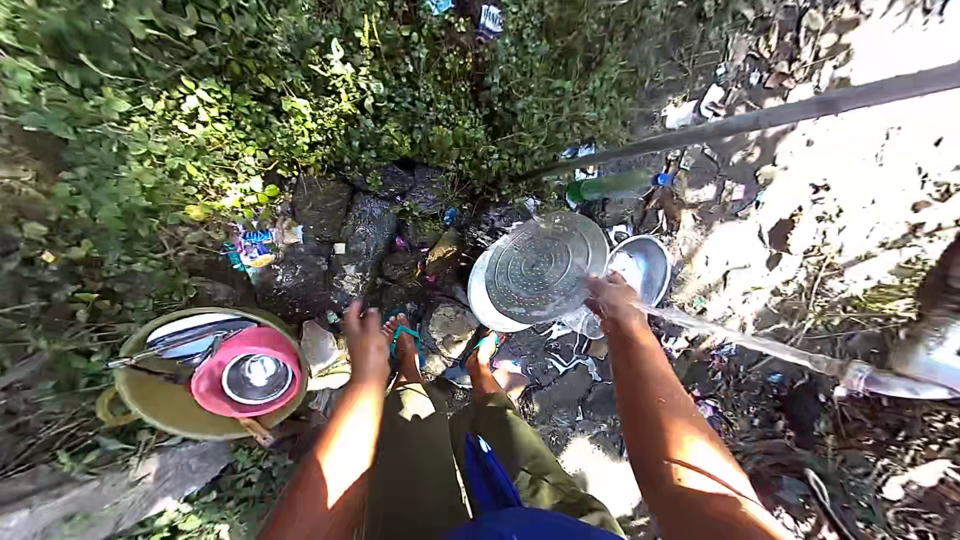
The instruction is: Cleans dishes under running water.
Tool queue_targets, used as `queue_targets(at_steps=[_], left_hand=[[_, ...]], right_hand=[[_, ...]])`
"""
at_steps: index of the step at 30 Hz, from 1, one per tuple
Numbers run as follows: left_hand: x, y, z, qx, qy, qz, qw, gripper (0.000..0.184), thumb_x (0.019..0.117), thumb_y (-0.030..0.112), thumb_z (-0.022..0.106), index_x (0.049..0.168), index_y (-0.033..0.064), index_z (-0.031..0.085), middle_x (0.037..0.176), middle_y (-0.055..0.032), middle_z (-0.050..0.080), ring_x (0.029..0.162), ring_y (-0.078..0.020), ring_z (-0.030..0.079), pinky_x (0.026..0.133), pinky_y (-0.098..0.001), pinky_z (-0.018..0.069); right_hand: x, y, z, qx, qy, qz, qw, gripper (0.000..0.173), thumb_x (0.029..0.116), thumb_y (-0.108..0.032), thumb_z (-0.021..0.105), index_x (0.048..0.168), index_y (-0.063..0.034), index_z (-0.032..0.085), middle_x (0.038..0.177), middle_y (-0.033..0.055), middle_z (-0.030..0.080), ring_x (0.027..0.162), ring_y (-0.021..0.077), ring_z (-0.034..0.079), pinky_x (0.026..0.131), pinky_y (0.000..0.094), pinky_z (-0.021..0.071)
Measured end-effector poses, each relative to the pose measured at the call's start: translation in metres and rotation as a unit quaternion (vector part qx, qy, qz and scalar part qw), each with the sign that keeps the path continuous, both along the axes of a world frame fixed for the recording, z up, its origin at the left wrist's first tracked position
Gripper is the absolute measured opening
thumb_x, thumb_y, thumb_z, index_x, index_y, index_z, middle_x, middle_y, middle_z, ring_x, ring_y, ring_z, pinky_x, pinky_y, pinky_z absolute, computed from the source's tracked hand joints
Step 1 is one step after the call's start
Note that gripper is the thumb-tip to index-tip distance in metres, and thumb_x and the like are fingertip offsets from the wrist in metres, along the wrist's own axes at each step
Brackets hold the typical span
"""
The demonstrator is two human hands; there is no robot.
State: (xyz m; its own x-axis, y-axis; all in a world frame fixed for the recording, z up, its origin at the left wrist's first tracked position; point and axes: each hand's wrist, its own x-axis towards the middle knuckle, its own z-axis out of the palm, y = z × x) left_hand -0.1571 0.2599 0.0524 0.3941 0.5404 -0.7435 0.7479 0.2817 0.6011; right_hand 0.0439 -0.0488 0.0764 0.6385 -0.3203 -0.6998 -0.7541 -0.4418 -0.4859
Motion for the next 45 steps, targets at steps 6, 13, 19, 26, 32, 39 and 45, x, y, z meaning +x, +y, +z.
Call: queue_targets(at_steps=[6,13,19,26,32,39,45], left_hand=[[0.128,-0.172,0.020,-0.186,-0.089,-0.176,0.962,0.045,0.1099,0.021,0.044,0.152,0.0035,0.046,0.162,-0.0172,0.037,0.147,-0.0289,0.040,0.119,-0.0499,0.0348],[0.166,-0.267,0.030,0.027,-0.241,-0.425,0.872,0.053,0.1088,0.026,0.043,0.156,0.0017,0.039,0.166,-0.0171,0.030,0.156,-0.0318,0.022,0.128,-0.0517,0.0148],[0.178,-0.251,-0.016,0.144,-0.061,-0.421,0.894,0.068,0.1103,0.044,0.032,0.161,-0.0008,0.024,0.169,-0.0232,0.016,0.157,-0.0400,0.012,0.125,-0.0616,0.0104],[0.176,-0.254,-0.013,0.127,-0.114,-0.436,0.884,0.062,0.1095,0.042,0.039,0.163,0.0126,0.028,0.170,-0.0153,0.018,0.157,-0.0380,0.012,0.121,-0.0699,0.0063],[0.145,-0.159,-0.045,-0.174,-0.053,-0.253,0.950,0.067,0.0961,0.040,0.070,0.152,0.0118,0.046,0.137,-0.0177,0.062,0.120,-0.0294,0.063,0.102,-0.0515,0.0514],[0.114,-0.194,0.005,-0.383,-0.108,-0.067,0.915,0.068,0.0942,-0.011,0.050,0.156,0.0096,0.029,0.128,-0.0167,0.062,0.105,-0.0221,0.068,0.090,-0.0414,0.0585],[0.118,-0.197,0.021,-0.332,-0.104,-0.039,0.937,0.067,0.0951,-0.011,0.052,0.155,0.0099,0.031,0.128,-0.0150,0.062,0.105,-0.0179,0.066,0.090,-0.0368,0.0564]], right_hand=[[0.007,-0.035,0.036,0.014,-0.047,0.098,0.994,0.046,0.1017,-0.012,0.062,0.142,0.0021,0.047,0.121,0.0226,0.064,0.104,0.0240,0.065,0.092,0.0408,0.0547],[-0.016,-0.083,0.046,0.196,-0.077,0.051,0.976,0.031,0.1008,-0.005,0.055,0.130,0.0042,0.052,0.099,0.0072,0.067,0.084,0.0078,0.067,0.075,0.0261,0.0581],[-0.043,-0.086,0.051,0.241,-0.065,-0.076,0.965,0.029,0.1003,0.002,0.052,0.129,0.0028,0.051,0.100,0.0068,0.068,0.084,0.0100,0.069,0.074,0.0273,0.0605],[-0.034,-0.110,0.040,0.248,-0.066,-0.028,0.966,0.030,0.0992,0.002,0.053,0.129,0.0032,0.053,0.102,0.0046,0.070,0.088,0.0083,0.069,0.078,0.0269,0.0603],[0.020,-0.157,0.021,0.273,-0.024,0.079,0.958,0.028,0.1065,-0.007,0.042,0.131,-0.0041,0.055,0.096,-0.0024,0.070,0.083,0.0032,0.069,0.078,0.0239,0.0602],[0.035,-0.068,-0.047,-0.092,-0.143,0.379,0.910,0.036,0.1049,-0.015,0.050,0.135,0.0022,0.060,0.141,0.0313,0.053,0.136,0.0484,0.047,0.114,0.0626,0.0377],[-0.012,0.002,-0.021,0.010,-0.242,0.432,0.869,0.023,0.1029,-0.009,0.053,0.112,0.0019,0.071,0.114,0.0219,0.069,0.114,0.0375,0.065,0.101,0.0524,0.0513]])
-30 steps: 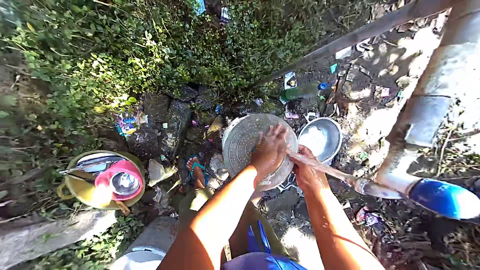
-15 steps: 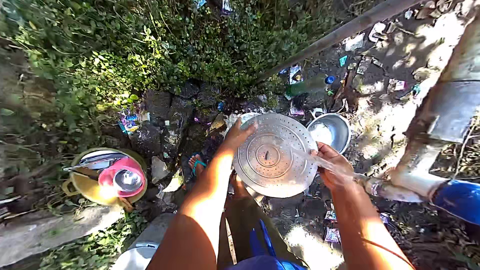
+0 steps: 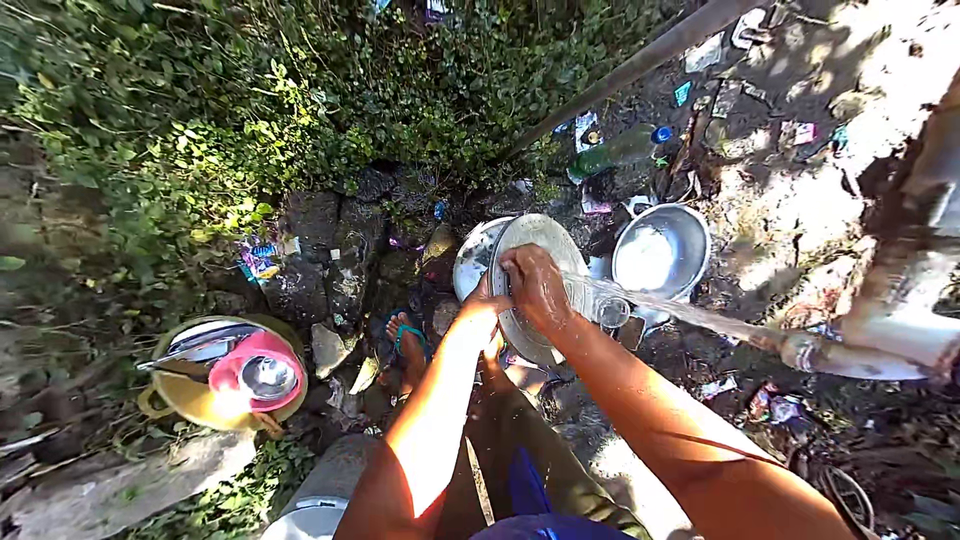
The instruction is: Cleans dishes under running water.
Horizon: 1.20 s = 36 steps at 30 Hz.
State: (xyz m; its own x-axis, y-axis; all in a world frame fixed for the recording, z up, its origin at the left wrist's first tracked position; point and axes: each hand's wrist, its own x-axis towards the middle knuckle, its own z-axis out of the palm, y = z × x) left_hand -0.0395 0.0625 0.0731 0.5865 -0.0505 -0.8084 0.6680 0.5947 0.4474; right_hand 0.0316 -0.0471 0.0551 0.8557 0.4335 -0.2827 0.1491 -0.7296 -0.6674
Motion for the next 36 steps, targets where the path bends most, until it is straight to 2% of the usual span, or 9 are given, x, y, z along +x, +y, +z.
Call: queue_targets(at_steps=[7,11,15,18,22,26,30,34,36], left_hand=[[0.002,0.007,0.003,0.002,0.005,-0.048,0.999,0.068,0.0956,-0.009,0.054,0.156,0.0116,0.031,0.129,-0.0136,0.061,0.105,-0.0179,0.065,0.089,-0.0369,0.0565],[-0.001,0.001,0.008,-0.018,0.010,-0.034,0.999,0.069,0.0941,-0.013,0.051,0.156,0.0109,0.031,0.124,-0.0140,0.062,0.100,-0.0164,0.067,0.086,-0.0344,0.0578],[-0.005,0.001,0.006,0.006,0.039,-0.025,0.999,0.069,0.0934,-0.013,0.052,0.156,0.0118,0.034,0.128,-0.0152,0.062,0.103,-0.0192,0.067,0.087,-0.0376,0.0578],[-0.004,-0.002,0.006,0.004,0.040,-0.028,0.999,0.068,0.0935,-0.012,0.053,0.155,0.0110,0.034,0.125,-0.0147,0.063,0.100,-0.0183,0.067,0.085,-0.0366,0.0581],[-0.007,-0.001,0.000,-0.006,0.042,-0.003,0.999,0.069,0.0934,-0.013,0.050,0.155,0.0139,0.034,0.124,-0.0142,0.062,0.100,-0.0188,0.067,0.085,-0.0378,0.0579],[-0.007,-0.003,0.005,-0.011,0.054,0.025,0.998,0.066,0.0926,-0.014,0.048,0.153,0.0108,0.037,0.120,-0.0147,0.064,0.096,-0.0189,0.067,0.083,-0.0369,0.0580],[-0.018,0.000,-0.009,-0.013,0.049,0.043,0.998,0.069,0.0911,-0.015,0.047,0.154,0.0114,0.037,0.124,-0.0159,0.063,0.098,-0.0207,0.067,0.084,-0.0393,0.0580],[-0.018,-0.001,-0.006,-0.023,0.049,0.049,0.997,0.067,0.0890,-0.016,0.047,0.151,0.0089,0.040,0.117,-0.0145,0.065,0.094,-0.0196,0.068,0.082,-0.0380,0.0588],[-0.018,0.001,-0.007,-0.009,0.040,0.049,0.998,0.063,0.0888,-0.015,0.047,0.147,0.0087,0.042,0.113,-0.0107,0.066,0.093,-0.0160,0.067,0.081,-0.0348,0.0582]], right_hand=[[0.000,-0.023,0.008,0.043,-0.046,0.031,0.998,0.018,0.0978,-0.004,0.060,0.106,0.0002,0.075,0.108,0.0190,0.072,0.108,0.0336,0.069,0.097,0.0497,0.0547],[0.014,-0.029,0.007,-0.032,-0.001,-0.001,0.999,0.023,0.1021,-0.007,0.055,0.116,0.0006,0.073,0.120,0.0231,0.068,0.119,0.0384,0.064,0.105,0.0548,0.0486],[0.002,-0.026,0.004,0.019,-0.047,0.044,0.998,0.021,0.0999,-0.007,0.058,0.107,-0.0017,0.076,0.109,0.0181,0.073,0.111,0.0336,0.068,0.100,0.0495,0.0529],[0.015,-0.030,0.010,-0.049,0.024,0.030,0.998,0.024,0.1025,-0.007,0.054,0.117,0.0002,0.072,0.119,0.0226,0.068,0.119,0.0376,0.063,0.106,0.0525,0.0485],[-0.001,-0.028,0.004,0.042,-0.039,0.082,0.995,0.020,0.0982,-0.005,0.057,0.106,-0.0007,0.076,0.108,0.0197,0.072,0.110,0.0358,0.068,0.099,0.0499,0.0530],[0.021,-0.030,0.002,-0.073,0.014,0.061,0.995,0.023,0.1003,-0.006,0.057,0.116,0.0024,0.072,0.121,0.0253,0.067,0.121,0.0414,0.062,0.107,0.0548,0.0467],[-0.007,-0.028,-0.008,0.065,-0.029,0.130,0.989,0.019,0.0980,-0.005,0.057,0.104,0.0010,0.075,0.107,0.0202,0.071,0.109,0.0355,0.067,0.100,0.0485,0.0532],[0.018,-0.032,-0.010,-0.027,0.018,0.109,0.994,0.023,0.1003,-0.005,0.055,0.115,0.0029,0.072,0.121,0.0251,0.067,0.123,0.0403,0.061,0.111,0.0524,0.0450],[0.006,-0.029,-0.012,0.027,-0.031,0.151,0.988,0.018,0.0966,-0.002,0.059,0.107,0.0024,0.073,0.112,0.0232,0.070,0.115,0.0395,0.064,0.104,0.0521,0.0501]])
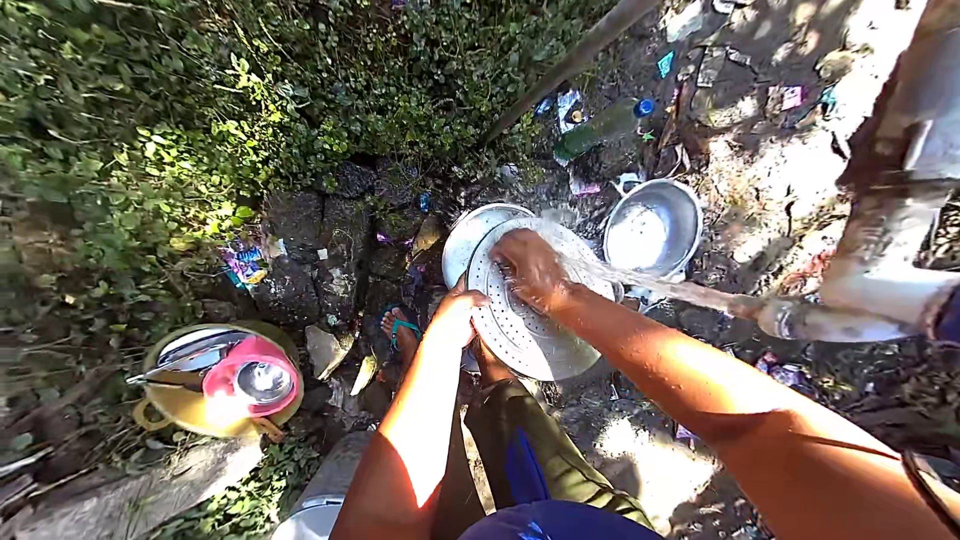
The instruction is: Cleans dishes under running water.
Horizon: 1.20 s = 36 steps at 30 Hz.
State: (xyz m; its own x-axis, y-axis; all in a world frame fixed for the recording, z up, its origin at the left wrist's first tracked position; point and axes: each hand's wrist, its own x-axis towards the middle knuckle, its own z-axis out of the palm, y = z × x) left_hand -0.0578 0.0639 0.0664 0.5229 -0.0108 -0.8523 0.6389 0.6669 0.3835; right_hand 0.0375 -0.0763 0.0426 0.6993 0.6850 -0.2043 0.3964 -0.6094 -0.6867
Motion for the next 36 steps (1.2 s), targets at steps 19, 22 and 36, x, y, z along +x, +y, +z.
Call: queue_targets(at_steps=[19,22,36], left_hand=[[-0.006,-0.001,-0.001,0.016,0.027,0.026,0.999,0.064,0.0870,-0.017,0.047,0.146,0.0072,0.044,0.113,-0.0124,0.064,0.090,-0.0162,0.066,0.078,-0.0335,0.0576],[-0.006,-0.001,-0.005,0.003,0.014,0.035,0.999,0.066,0.0880,-0.016,0.047,0.149,0.0089,0.042,0.118,-0.0135,0.064,0.095,-0.0179,0.066,0.082,-0.0355,0.0577],[-0.011,0.009,-0.018,-0.015,-0.008,0.084,0.996,0.051,0.0958,-0.008,0.044,0.144,0.0083,0.045,0.113,-0.0134,0.067,0.094,-0.0207,0.069,0.082,-0.0401,0.0596]], right_hand=[[-0.022,-0.001,-0.017,0.035,-0.032,-0.014,0.999,0.019,0.0979,-0.003,0.056,0.102,0.0005,0.075,0.102,0.0197,0.071,0.104,0.0362,0.068,0.096,0.0479,0.0548],[-0.025,0.004,-0.012,0.024,-0.003,-0.033,0.999,0.019,0.0985,-0.002,0.055,0.101,0.0006,0.074,0.102,0.0193,0.070,0.106,0.0354,0.067,0.098,0.0475,0.0537],[-0.016,-0.004,-0.014,-0.018,0.021,-0.059,0.998,0.025,0.1022,-0.012,0.054,0.114,-0.0012,0.073,0.118,0.0222,0.068,0.119,0.0391,0.062,0.105,0.0533,0.0483]])
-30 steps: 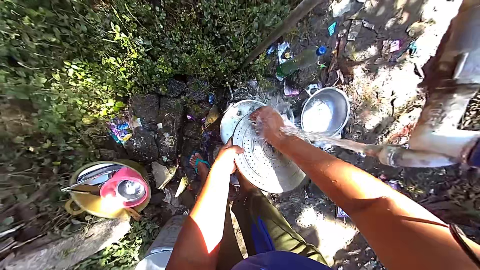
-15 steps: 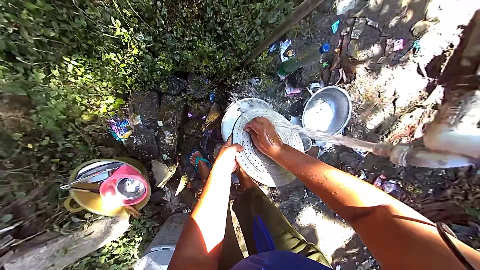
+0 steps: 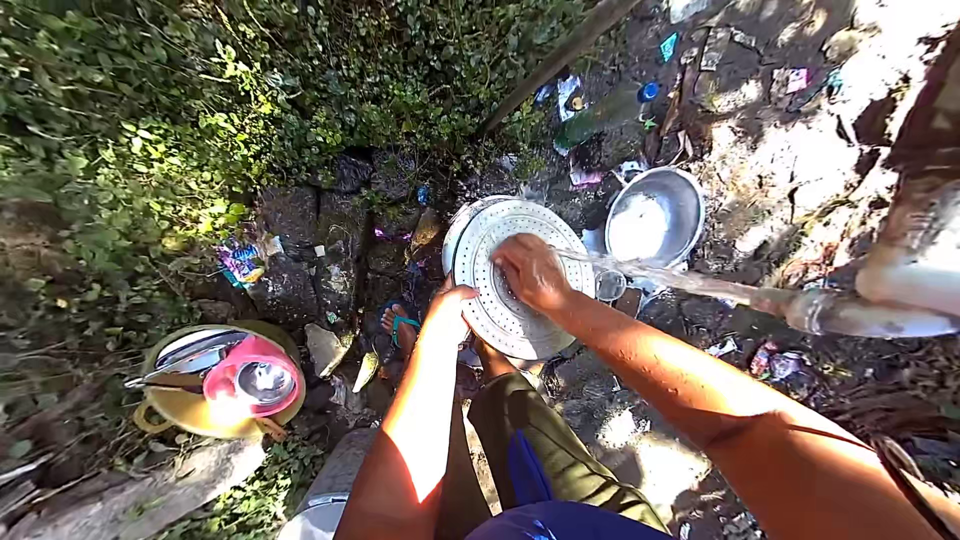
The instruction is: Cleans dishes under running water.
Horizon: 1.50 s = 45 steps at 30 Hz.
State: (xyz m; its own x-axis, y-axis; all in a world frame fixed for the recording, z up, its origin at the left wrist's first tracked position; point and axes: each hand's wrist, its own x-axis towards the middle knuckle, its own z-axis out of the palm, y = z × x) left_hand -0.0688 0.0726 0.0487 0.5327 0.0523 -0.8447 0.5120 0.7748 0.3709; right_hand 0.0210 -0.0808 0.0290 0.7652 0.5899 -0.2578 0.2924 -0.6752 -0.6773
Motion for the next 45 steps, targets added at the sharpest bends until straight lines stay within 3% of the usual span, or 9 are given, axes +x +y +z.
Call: queue_targets(at_steps=[4,10,16,25,30,33,38,42,45], left_hand=[[0.009,-0.002,-0.003,0.016,0.004,0.000,1.000,0.044,0.1108,0.035,0.038,0.145,0.0078,0.045,0.120,-0.0143,0.067,0.107,-0.0226,0.068,0.092,-0.0427,0.0582],[0.026,0.018,-0.007,0.056,-0.040,0.079,0.994,0.060,0.1067,0.055,0.034,0.144,0.0113,0.049,0.127,-0.0103,0.066,0.114,-0.0216,0.066,0.097,-0.0446,0.0562],[0.002,0.017,-0.011,0.012,-0.066,0.104,0.992,0.061,0.1080,0.055,0.026,0.150,0.0131,0.040,0.138,-0.0152,0.060,0.125,-0.0279,0.061,0.103,-0.0520,0.0522],[0.002,0.012,-0.025,0.048,-0.046,0.144,0.987,0.062,0.1083,0.055,0.024,0.151,0.0127,0.040,0.139,-0.0152,0.059,0.126,-0.0279,0.060,0.103,-0.0529,0.0521],[-0.027,0.027,-0.059,0.072,-0.025,0.158,0.985,0.066,0.1086,0.057,0.018,0.155,0.0129,0.034,0.149,-0.0120,0.052,0.135,-0.0237,0.053,0.110,-0.0507,0.0468],[-0.038,0.033,-0.082,0.088,0.027,0.155,0.984,0.055,0.1115,0.045,0.028,0.153,0.0101,0.038,0.145,-0.0125,0.055,0.131,-0.0234,0.056,0.108,-0.0478,0.0491],[0.002,0.006,-0.076,0.141,0.136,-0.052,0.979,0.062,0.1070,0.017,0.053,0.161,0.0071,0.024,0.155,-0.0230,0.042,0.132,-0.0332,0.052,0.105,-0.0480,0.0468],[0.047,-0.031,-0.025,0.000,-0.055,-0.024,0.998,0.064,0.1095,0.052,0.019,0.162,0.0154,0.018,0.158,-0.0156,0.039,0.136,-0.0291,0.050,0.107,-0.0490,0.0461],[0.069,-0.055,-0.007,-0.035,-0.011,0.062,0.997,0.049,0.1099,0.044,0.037,0.151,0.0169,0.039,0.135,-0.0121,0.059,0.114,-0.0241,0.063,0.094,-0.0435,0.0541]], right_hand=[[0.035,0.017,-0.025,-0.077,-0.084,-0.091,0.989,0.062,0.1068,-0.040,0.033,0.154,-0.0012,0.043,0.162,0.0238,0.035,0.154,0.0400,0.028,0.126,0.0576,0.0189],[-0.071,0.032,-0.030,0.106,-0.123,0.013,0.987,0.059,0.1116,-0.041,0.022,0.153,-0.0088,0.049,0.162,0.0119,0.042,0.154,0.0294,0.032,0.126,0.0579,0.0206],[0.025,-0.002,-0.057,-0.151,0.005,-0.168,0.974,0.072,0.1083,-0.048,0.025,0.162,0.0000,0.021,0.168,0.0273,0.016,0.158,0.0426,0.011,0.123,0.0688,0.0076],[-0.086,0.000,-0.040,-0.027,-0.091,-0.055,0.994,0.054,0.1097,-0.046,0.024,0.148,-0.0259,0.057,0.159,0.0105,0.047,0.150,0.0376,0.037,0.121,0.0676,0.0234],[0.007,-0.025,-0.017,-0.031,0.230,-0.312,0.921,0.083,0.1058,-0.039,0.052,0.166,-0.0078,0.003,0.169,0.0208,0.021,0.154,0.0321,0.028,0.124,0.0514,0.0268],[0.027,-0.009,0.013,0.069,0.327,-0.336,0.881,0.064,0.1025,-0.036,0.062,0.158,-0.0154,0.036,0.142,0.0172,0.059,0.122,0.0284,0.063,0.101,0.0497,0.0530],[0.040,-0.017,0.056,0.072,0.311,-0.281,0.905,0.039,0.1014,-0.017,0.063,0.138,-0.0073,0.057,0.110,0.0129,0.069,0.091,0.0185,0.067,0.082,0.0410,0.0580],[0.021,-0.035,0.062,-0.084,0.164,-0.079,0.980,0.040,0.1043,-0.008,0.050,0.143,-0.0070,0.059,0.132,0.0198,0.067,0.122,0.0358,0.064,0.105,0.0574,0.0482],[-0.019,-0.049,0.046,-0.091,0.049,0.023,0.994,0.047,0.0990,-0.002,0.048,0.140,-0.0156,0.065,0.146,0.0156,0.059,0.134,0.0391,0.057,0.108,0.0601,0.0454]])
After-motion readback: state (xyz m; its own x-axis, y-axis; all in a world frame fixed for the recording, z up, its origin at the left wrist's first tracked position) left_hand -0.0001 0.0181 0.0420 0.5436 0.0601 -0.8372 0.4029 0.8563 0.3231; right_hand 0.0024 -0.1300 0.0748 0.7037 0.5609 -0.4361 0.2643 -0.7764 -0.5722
